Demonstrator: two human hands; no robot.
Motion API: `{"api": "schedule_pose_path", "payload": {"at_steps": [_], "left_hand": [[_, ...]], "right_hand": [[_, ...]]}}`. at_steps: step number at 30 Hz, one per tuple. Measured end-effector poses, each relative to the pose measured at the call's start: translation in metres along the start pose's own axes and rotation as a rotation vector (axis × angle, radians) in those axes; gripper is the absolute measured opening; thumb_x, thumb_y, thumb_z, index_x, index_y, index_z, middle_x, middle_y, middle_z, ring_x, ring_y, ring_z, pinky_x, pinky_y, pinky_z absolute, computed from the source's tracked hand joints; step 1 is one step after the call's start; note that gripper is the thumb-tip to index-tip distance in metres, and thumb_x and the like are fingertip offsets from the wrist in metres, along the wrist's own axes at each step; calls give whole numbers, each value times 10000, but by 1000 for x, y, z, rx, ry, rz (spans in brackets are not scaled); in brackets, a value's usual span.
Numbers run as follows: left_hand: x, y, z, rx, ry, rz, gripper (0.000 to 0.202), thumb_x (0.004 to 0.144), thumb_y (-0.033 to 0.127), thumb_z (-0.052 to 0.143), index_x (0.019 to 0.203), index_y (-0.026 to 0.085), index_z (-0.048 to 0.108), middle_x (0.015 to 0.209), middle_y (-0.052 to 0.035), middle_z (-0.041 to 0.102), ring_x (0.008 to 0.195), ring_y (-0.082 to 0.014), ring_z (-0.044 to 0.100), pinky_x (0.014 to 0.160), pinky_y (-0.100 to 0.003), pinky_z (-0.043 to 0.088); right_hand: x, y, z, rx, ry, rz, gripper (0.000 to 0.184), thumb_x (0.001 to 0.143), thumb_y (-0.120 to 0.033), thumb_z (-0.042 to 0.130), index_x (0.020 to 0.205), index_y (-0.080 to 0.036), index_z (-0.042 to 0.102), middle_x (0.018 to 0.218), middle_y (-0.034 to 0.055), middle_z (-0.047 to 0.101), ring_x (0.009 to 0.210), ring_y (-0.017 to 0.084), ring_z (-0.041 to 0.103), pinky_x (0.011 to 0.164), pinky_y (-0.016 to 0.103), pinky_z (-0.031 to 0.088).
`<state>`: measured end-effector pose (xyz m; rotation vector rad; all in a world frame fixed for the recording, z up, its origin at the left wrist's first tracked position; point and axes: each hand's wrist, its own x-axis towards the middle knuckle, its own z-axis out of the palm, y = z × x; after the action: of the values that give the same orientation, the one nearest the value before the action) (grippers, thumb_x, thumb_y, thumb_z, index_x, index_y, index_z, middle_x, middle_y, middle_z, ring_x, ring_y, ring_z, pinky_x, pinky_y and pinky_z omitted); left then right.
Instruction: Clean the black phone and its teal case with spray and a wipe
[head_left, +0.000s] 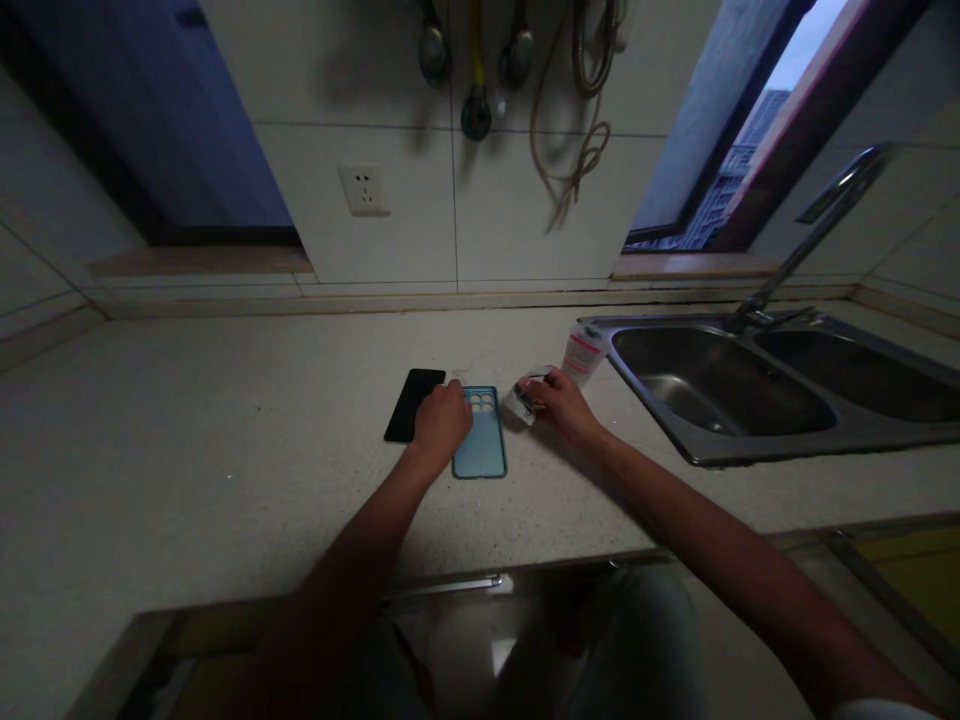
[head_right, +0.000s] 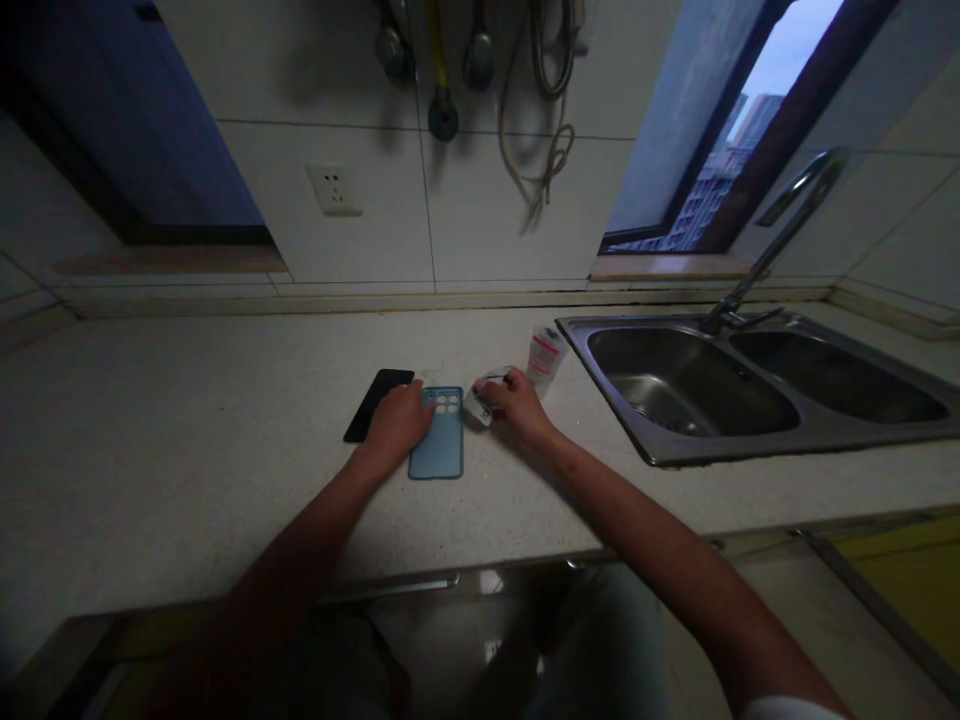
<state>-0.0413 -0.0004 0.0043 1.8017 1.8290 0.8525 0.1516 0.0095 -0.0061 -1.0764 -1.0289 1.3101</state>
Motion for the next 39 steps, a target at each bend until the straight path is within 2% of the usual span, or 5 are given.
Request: {"api": "schedule_pose_path", "payload": {"at_steps": [6, 11, 22, 30, 39], "left_hand": [[12, -9, 4, -436, 22, -110, 299, 607, 47, 730, 577, 236, 500, 620, -49, 589, 960, -328, 680, 856, -377, 508], [19, -9, 11, -876, -279, -294, 80, 686, 161, 714, 659, 167, 639, 485, -18, 579, 430, -147, 547, 488, -247, 432], [14, 3, 29, -1519, -419, -486, 285, 813, 424, 590, 688, 172, 636, 538, -43, 613, 492, -178, 592, 553, -307, 506], [-1, 18, 28, -1616, -624, -544, 531, 948, 557, 412, 1024, 110, 688, 825, -163, 741, 832, -296, 722, 805, -490, 576], [-8, 23, 34, -1639, -658, -579, 509, 978, 534, 380, 908, 128, 679, 754, -122, 724, 781, -268, 727, 815, -466, 578]], "right_hand": [[3, 6, -4, -92, -69, -25, 362, 595, -370, 860, 751, -215, 572, 614, -62, 570, 556, 103, 502, 519, 239, 380], [0, 4, -1, -72, -157, 15, 392, 573, -386, 876, 743, -207, 571, 638, -41, 605, 570, 119, 540, 545, 258, 420], [-11, -6, 3, -6, -295, 12, 318, 629, -352, 851, 813, -204, 638, 768, 7, 661, 631, 138, 586, 607, 301, 477], [-1, -17, -15, -201, 63, -413, 284, 727, -493, 798, 751, -238, 674, 727, -6, 608, 664, 145, 544, 615, 305, 491], [-5, -19, -14, -204, 162, -509, 289, 857, -510, 660, 811, -233, 591, 733, -13, 574, 643, 143, 545, 630, 300, 505]]}}
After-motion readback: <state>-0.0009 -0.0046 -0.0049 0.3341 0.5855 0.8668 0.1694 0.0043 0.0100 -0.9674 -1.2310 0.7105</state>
